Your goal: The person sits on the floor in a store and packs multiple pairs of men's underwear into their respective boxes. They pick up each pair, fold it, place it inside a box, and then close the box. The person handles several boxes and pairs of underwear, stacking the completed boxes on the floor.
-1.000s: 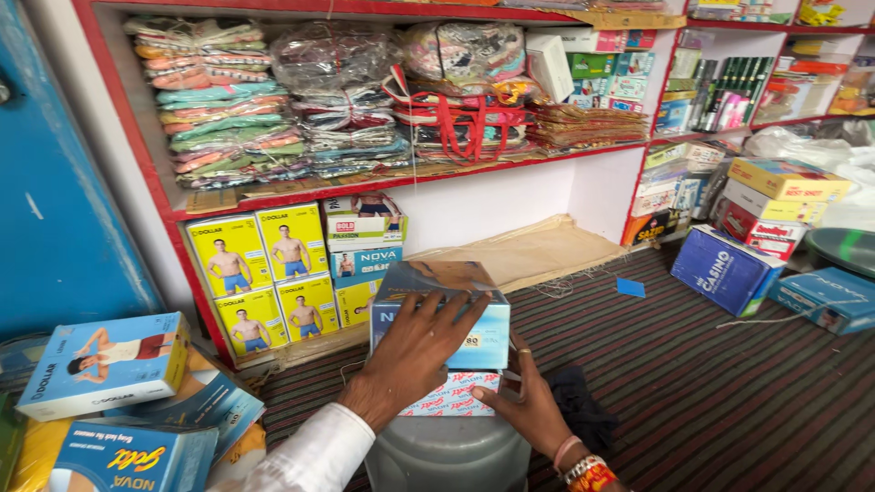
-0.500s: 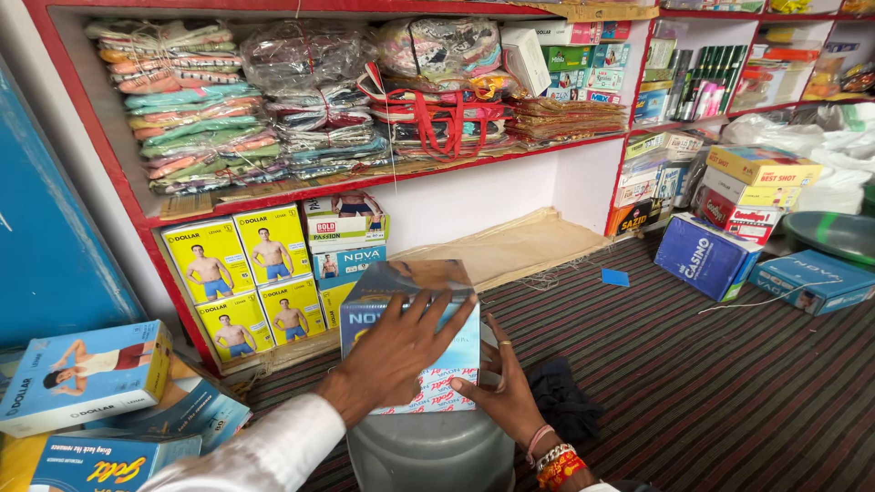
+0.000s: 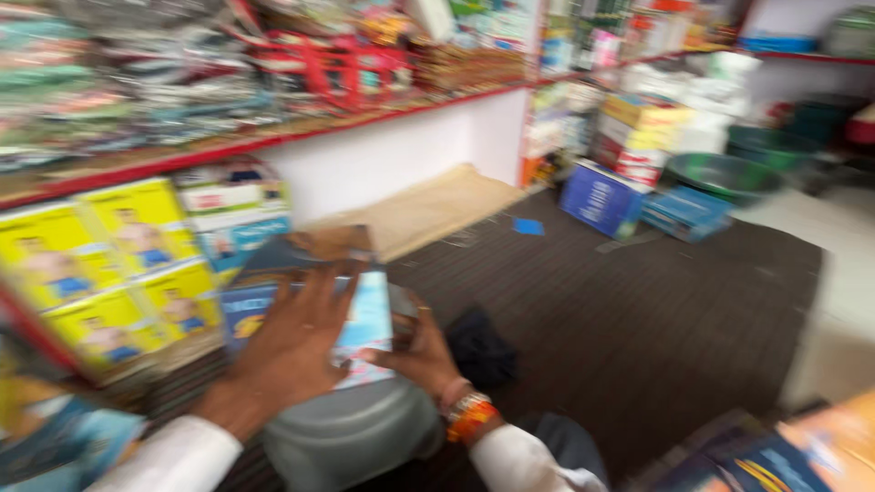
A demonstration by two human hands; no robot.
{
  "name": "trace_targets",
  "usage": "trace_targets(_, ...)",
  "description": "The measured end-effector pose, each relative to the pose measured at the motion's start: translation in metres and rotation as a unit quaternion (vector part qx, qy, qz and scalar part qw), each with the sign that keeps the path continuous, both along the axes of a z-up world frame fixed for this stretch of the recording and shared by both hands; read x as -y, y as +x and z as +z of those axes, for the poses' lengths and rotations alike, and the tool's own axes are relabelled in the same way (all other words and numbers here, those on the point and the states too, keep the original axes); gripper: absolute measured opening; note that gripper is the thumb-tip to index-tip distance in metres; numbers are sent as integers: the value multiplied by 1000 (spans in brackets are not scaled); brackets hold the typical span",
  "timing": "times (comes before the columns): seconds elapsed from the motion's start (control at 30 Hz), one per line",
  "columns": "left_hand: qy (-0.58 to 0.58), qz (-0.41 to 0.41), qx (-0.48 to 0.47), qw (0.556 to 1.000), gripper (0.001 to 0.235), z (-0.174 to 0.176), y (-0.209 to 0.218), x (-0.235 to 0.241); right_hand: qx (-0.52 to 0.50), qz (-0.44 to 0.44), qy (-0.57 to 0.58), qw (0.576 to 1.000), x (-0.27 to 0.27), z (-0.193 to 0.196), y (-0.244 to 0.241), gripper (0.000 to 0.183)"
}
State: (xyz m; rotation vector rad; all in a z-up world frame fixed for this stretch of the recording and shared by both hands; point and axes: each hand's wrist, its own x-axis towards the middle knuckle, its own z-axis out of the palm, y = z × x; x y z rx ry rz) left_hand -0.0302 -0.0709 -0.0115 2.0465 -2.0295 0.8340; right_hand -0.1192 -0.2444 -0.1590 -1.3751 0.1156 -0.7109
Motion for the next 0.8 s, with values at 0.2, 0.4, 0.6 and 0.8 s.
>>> trace_targets(0.2,25,90,-76,993,103,12,-17,16,-30,55,26,998,12,-5,-10,116)
trace_targets(0.4,1,47,-24,999,103,9,-8,17,-29,87,83,992,16,3,-18,129)
trace_targets(0.6,-2,50,27,998,100,-11,-1,24,-10,-1,126,992,4,-4,-10,136)
trace_targets(0.8,-23,21,21,999,108,-14,-23,21,17,8,84,996,17,-20,-9,132)
